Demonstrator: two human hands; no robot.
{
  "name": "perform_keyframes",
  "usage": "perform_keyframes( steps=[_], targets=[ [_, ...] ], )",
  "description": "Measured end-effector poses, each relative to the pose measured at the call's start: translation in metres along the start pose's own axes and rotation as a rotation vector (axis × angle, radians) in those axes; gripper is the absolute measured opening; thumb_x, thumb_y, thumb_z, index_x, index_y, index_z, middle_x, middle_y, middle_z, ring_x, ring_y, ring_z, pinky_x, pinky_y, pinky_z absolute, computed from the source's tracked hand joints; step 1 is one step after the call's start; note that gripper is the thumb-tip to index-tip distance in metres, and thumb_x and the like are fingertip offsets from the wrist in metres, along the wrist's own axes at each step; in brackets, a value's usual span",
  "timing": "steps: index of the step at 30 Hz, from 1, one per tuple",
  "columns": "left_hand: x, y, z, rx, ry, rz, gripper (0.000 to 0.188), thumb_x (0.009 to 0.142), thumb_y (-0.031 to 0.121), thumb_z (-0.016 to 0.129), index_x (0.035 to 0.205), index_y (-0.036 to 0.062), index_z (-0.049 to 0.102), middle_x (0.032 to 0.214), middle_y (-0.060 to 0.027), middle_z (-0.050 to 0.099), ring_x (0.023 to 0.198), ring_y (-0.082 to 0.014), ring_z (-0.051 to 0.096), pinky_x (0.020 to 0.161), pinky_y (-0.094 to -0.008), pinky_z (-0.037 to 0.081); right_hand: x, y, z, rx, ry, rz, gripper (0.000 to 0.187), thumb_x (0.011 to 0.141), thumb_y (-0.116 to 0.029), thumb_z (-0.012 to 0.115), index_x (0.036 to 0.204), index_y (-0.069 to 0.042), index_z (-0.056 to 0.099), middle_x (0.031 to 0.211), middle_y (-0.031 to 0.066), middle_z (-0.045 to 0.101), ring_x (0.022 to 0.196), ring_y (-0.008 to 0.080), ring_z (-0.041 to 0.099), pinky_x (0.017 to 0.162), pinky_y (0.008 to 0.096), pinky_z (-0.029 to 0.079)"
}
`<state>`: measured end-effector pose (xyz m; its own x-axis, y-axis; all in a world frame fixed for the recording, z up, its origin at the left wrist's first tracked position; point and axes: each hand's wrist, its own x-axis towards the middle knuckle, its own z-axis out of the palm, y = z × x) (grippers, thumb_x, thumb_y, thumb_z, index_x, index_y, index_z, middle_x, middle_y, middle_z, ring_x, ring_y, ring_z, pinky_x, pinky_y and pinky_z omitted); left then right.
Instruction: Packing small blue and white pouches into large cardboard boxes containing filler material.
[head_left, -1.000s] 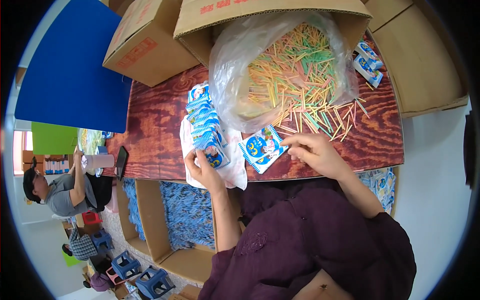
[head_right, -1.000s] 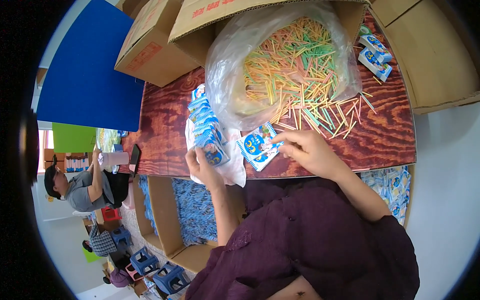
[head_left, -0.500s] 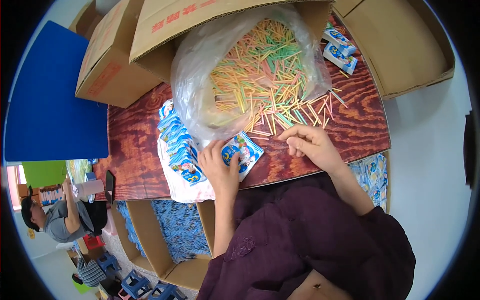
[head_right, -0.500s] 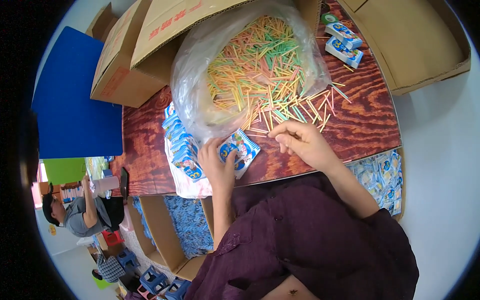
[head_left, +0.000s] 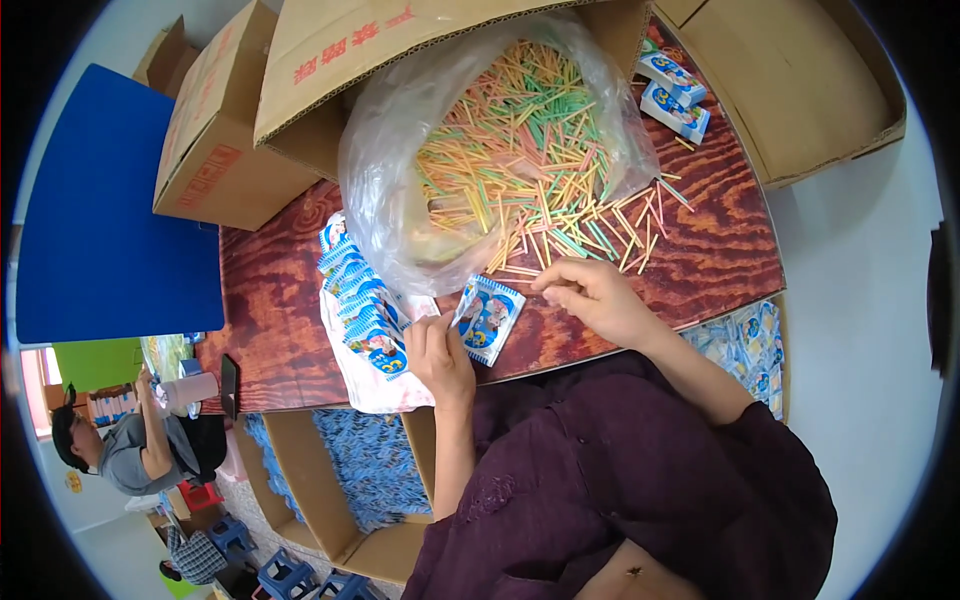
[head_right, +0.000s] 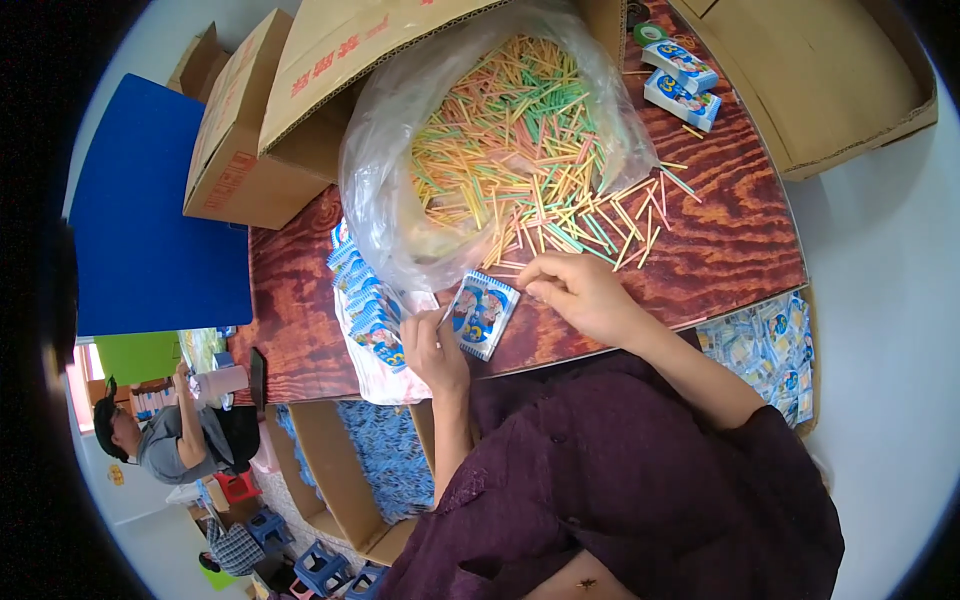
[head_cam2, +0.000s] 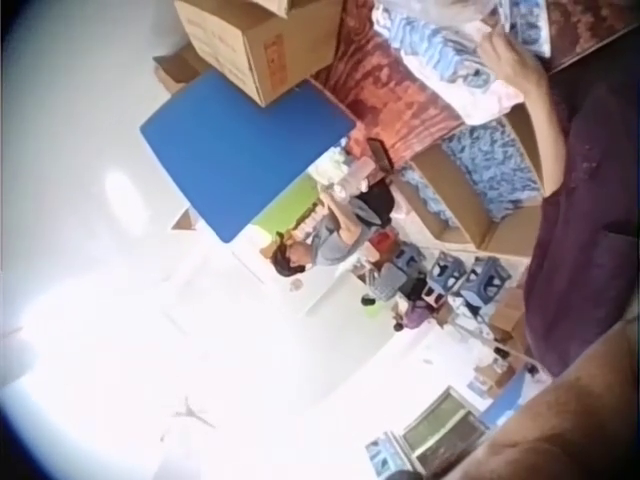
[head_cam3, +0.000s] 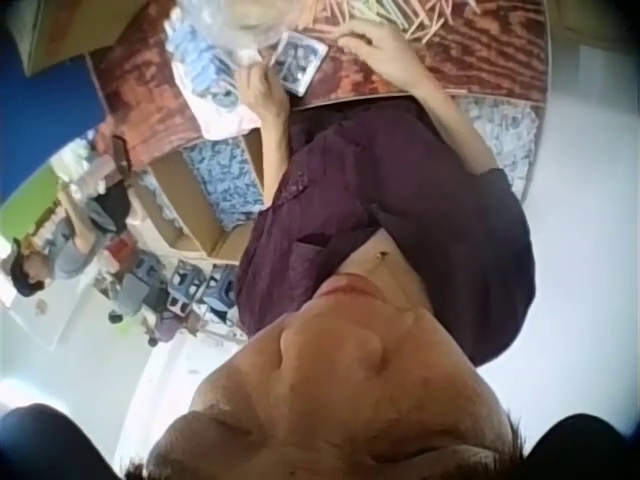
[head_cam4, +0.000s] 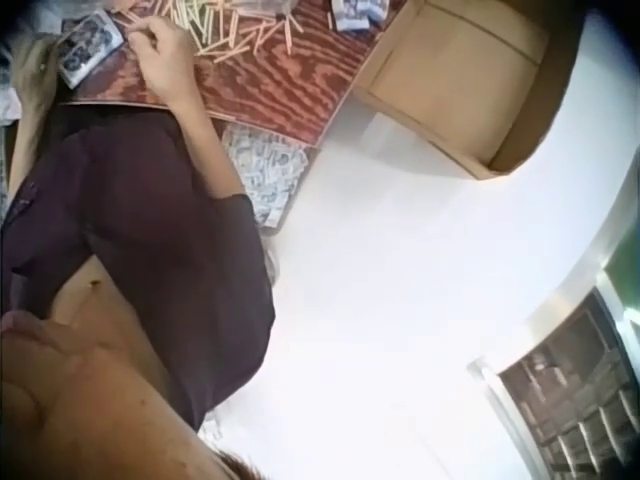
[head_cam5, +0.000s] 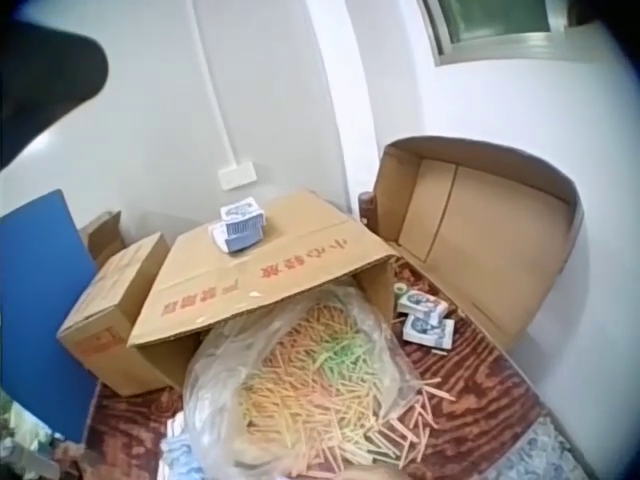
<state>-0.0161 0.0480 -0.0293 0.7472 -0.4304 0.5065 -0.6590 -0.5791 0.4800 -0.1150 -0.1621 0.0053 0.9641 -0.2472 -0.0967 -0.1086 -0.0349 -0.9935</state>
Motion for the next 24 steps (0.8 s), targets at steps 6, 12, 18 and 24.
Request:
perform_keyframes(
  steps=[6, 12, 18, 24],
  targets=[
    [0.005, 0.037, -0.018, -0.173, -0.063, 0.105, 0.010, 0.075, -0.005, 0.065, 0.080, 0.0002, 0.058, 0.076, -0.0126, 0.057, 0.068, -0.0298, 0.054, 0.061, -0.0383, 0.042, 0.022, -0.004, 0.034, -0.318, -0.047, -0.489, 0.015, 0.080, -0.008, 0.065, 0.092, -0.002, 0.060, 0.088, 0.0086, 0.055, 0.082, 0.0239, 0.055, 0.070, 0.0344, 0.045],
    [-0.002, 0.034, -0.010, -0.306, -0.175, -0.019, 0.006, 0.081, -0.002, 0.063, 0.084, -0.0013, 0.057, 0.072, -0.0103, 0.056, 0.063, -0.0216, 0.053, 0.058, -0.0316, 0.041, 0.016, -0.008, 0.031, -0.370, -0.029, -0.359, 0.018, 0.082, -0.017, 0.062, 0.082, 0.000, 0.058, 0.079, 0.0142, 0.054, 0.080, 0.0330, 0.055, 0.071, 0.0413, 0.043],
    [0.004, 0.033, -0.004, -0.529, -0.342, -0.292, 0.006, 0.085, 0.003, 0.064, 0.087, -0.0024, 0.063, 0.074, -0.0038, 0.060, 0.068, -0.0071, 0.052, 0.061, -0.0234, 0.043, 0.017, -0.012, 0.018, -0.442, 0.116, -0.468, 0.018, 0.084, -0.019, 0.061, 0.082, -0.001, 0.060, 0.075, 0.0150, 0.056, 0.077, 0.0334, 0.057, 0.070, 0.0420, 0.044],
    [0.013, 0.036, -0.006, -0.502, -0.270, -0.126, 0.004, 0.085, -0.001, 0.060, 0.084, -0.0055, 0.060, 0.074, -0.0107, 0.057, 0.068, -0.0205, 0.056, 0.065, -0.0287, 0.044, 0.076, -0.010, -0.027, -0.505, -0.055, -0.259, 0.023, 0.088, -0.023, 0.056, 0.087, -0.003, 0.067, 0.081, 0.0142, 0.064, 0.076, 0.0314, 0.062, 0.070, 0.0403, 0.048]
  ],
)
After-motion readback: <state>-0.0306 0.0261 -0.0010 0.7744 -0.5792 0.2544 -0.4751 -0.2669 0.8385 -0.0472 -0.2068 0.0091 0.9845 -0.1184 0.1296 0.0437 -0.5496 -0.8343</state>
